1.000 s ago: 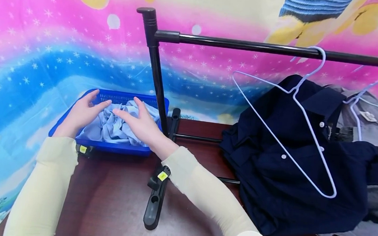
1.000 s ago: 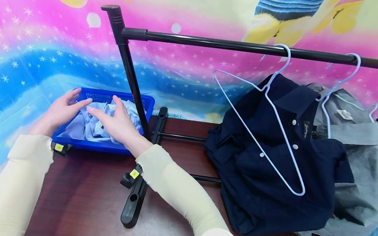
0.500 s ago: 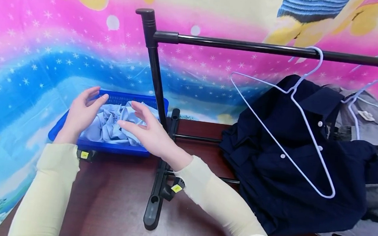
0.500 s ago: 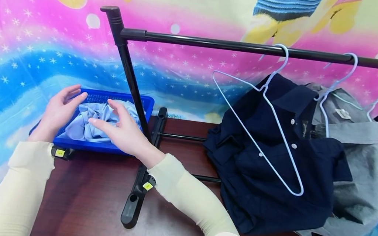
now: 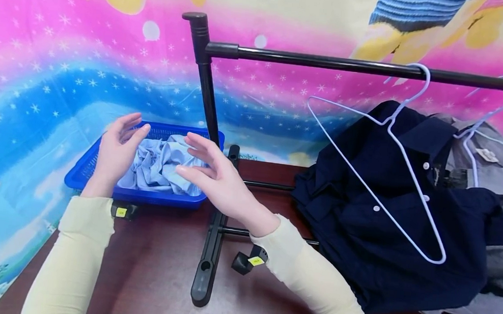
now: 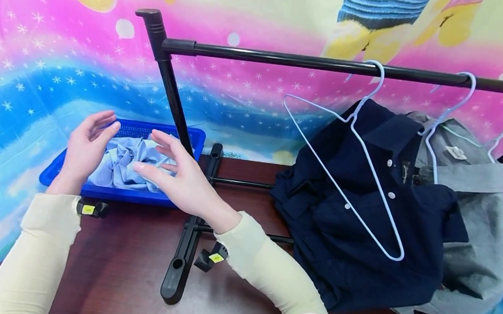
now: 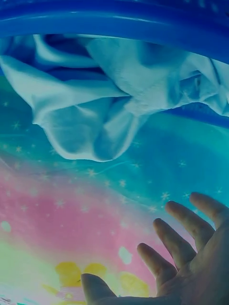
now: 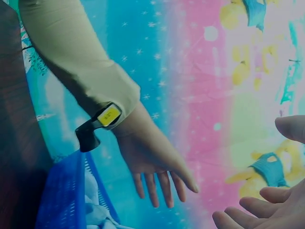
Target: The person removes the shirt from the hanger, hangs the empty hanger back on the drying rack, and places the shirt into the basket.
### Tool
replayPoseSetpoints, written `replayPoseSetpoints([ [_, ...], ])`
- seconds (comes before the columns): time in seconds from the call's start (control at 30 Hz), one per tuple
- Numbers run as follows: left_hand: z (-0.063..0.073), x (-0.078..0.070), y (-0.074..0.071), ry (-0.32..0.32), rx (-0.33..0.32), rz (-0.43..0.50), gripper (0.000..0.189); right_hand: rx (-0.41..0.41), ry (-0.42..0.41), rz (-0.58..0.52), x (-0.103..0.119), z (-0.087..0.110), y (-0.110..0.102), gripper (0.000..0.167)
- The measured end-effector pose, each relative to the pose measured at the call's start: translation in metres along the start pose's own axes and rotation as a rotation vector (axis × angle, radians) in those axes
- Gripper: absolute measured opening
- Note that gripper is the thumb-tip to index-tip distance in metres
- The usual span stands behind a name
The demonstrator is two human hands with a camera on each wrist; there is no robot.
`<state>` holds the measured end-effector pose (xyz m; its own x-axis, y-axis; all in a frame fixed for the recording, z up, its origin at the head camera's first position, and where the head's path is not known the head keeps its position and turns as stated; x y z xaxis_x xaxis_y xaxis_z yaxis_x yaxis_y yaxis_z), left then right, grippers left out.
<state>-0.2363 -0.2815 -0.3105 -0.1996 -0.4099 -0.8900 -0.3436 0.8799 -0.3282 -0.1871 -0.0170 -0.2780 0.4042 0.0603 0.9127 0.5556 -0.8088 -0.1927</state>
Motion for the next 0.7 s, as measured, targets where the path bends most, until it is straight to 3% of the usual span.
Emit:
replayPoseSetpoints([
  [0.27, 0.007, -0.008, 0.013, 0.076, 0.004, 0.039, 0.059, -0.043, -0.072, -0.027, 0.010, 0.010, -0.014, 0.059],
  [0.7, 0.019, -0.025, 0.033, 0.119, 0.050, 0.156, 0.057, -0.089, -0.096, -0.058, 0.018, 0.024, -0.033, 0.058],
])
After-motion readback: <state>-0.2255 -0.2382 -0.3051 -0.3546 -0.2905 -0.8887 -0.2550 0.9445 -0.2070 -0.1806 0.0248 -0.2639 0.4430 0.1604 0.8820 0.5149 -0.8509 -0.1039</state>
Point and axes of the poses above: each hand's wrist, its own z-axis away from the middle knuckle, its own y-axis out of the palm, x = y × z, the point moved 3 cm from there along -z, towards the middle knuckle, and after that the axes turned 3 degrees about z, right-handed, at the moved point
